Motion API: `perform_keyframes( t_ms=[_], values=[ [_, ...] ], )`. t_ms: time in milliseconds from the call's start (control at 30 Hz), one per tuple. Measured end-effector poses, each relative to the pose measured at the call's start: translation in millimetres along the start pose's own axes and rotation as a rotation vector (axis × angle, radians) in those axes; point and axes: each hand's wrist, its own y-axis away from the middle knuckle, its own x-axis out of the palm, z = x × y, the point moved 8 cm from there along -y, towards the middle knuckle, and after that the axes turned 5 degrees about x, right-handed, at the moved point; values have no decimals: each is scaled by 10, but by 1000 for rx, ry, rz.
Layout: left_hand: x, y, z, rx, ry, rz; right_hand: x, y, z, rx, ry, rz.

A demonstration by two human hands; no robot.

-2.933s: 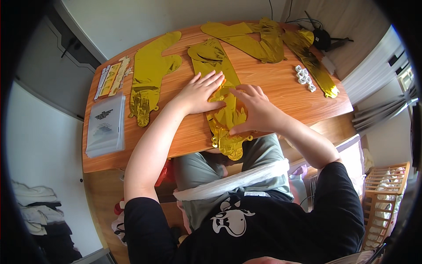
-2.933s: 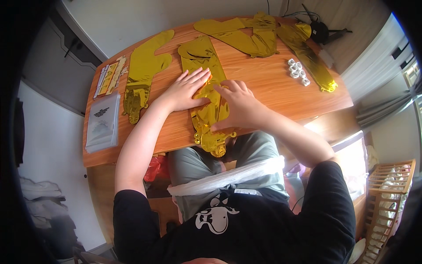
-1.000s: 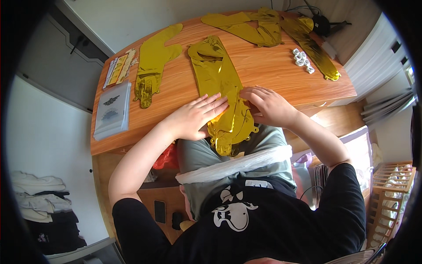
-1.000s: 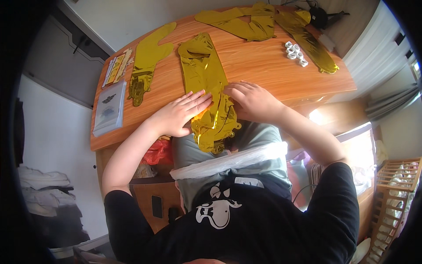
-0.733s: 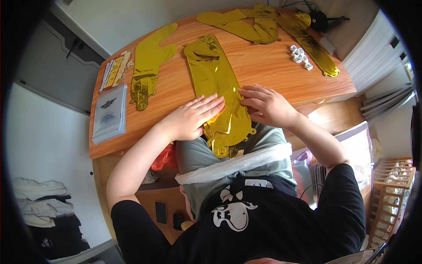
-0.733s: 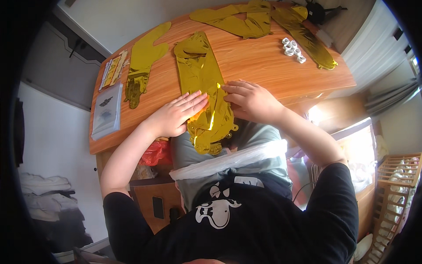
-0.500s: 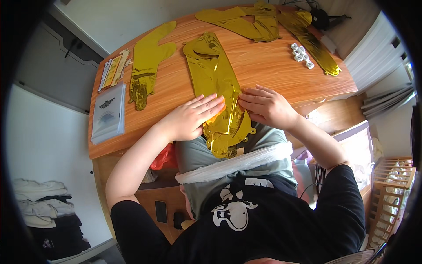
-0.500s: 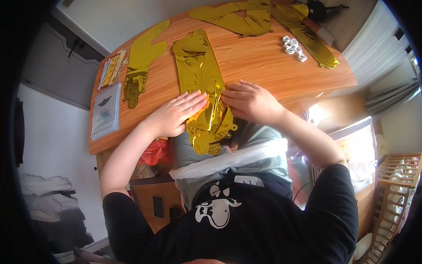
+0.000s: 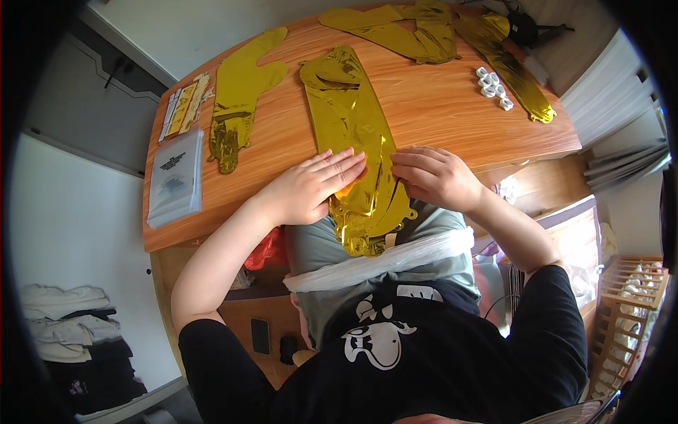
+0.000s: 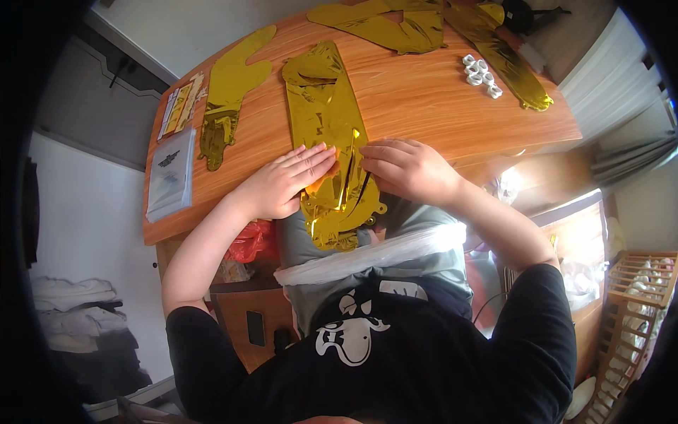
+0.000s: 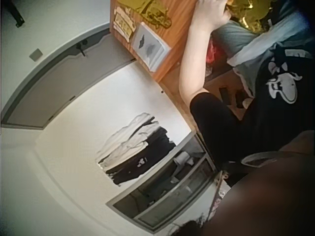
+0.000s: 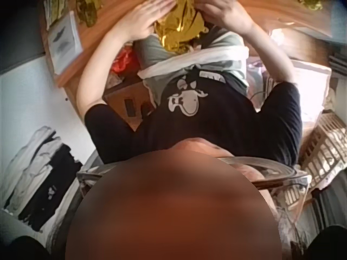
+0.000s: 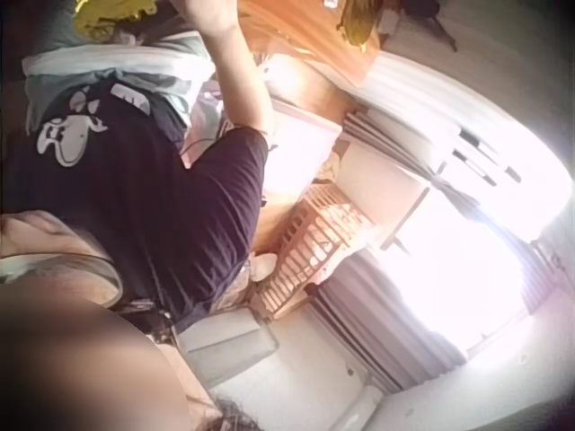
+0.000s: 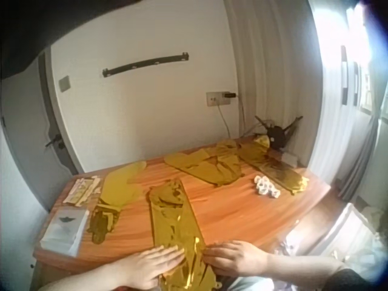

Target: Folding and organizing gold foil balloons at a desk.

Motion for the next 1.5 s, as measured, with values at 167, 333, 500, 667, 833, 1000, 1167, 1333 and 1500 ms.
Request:
perform_keyframes(
  t_ms=[167,333,500,667,833,1000,1167,1333,1500],
  values=[
    [-1,2,4,19,0,-20,40,123,-9,-12,38,-23],
    [-39,27,52,-4,141,-72,61,137,35,-54,52,-24],
    [-32,29,47,-2,148,-45,47,149,59,-107,70,-28],
    [5,2,-10,14,35,28,39,149,90,-145,97,-2],
    [-7,-15,-24,11,39,37,39,141,73,-129,84,14],
    [-2,-19,-29,12,15,26,38,-13,145,-69,66,-48],
    [6,-11,-38,18,14,34,185,-33,177,-124,16,139],
    [25,0,-66,9,51,57,163,-50,115,-95,-108,106],
    [51,15,-56,-5,80,47,125,-142,133,-28,-179,92]
  ],
)
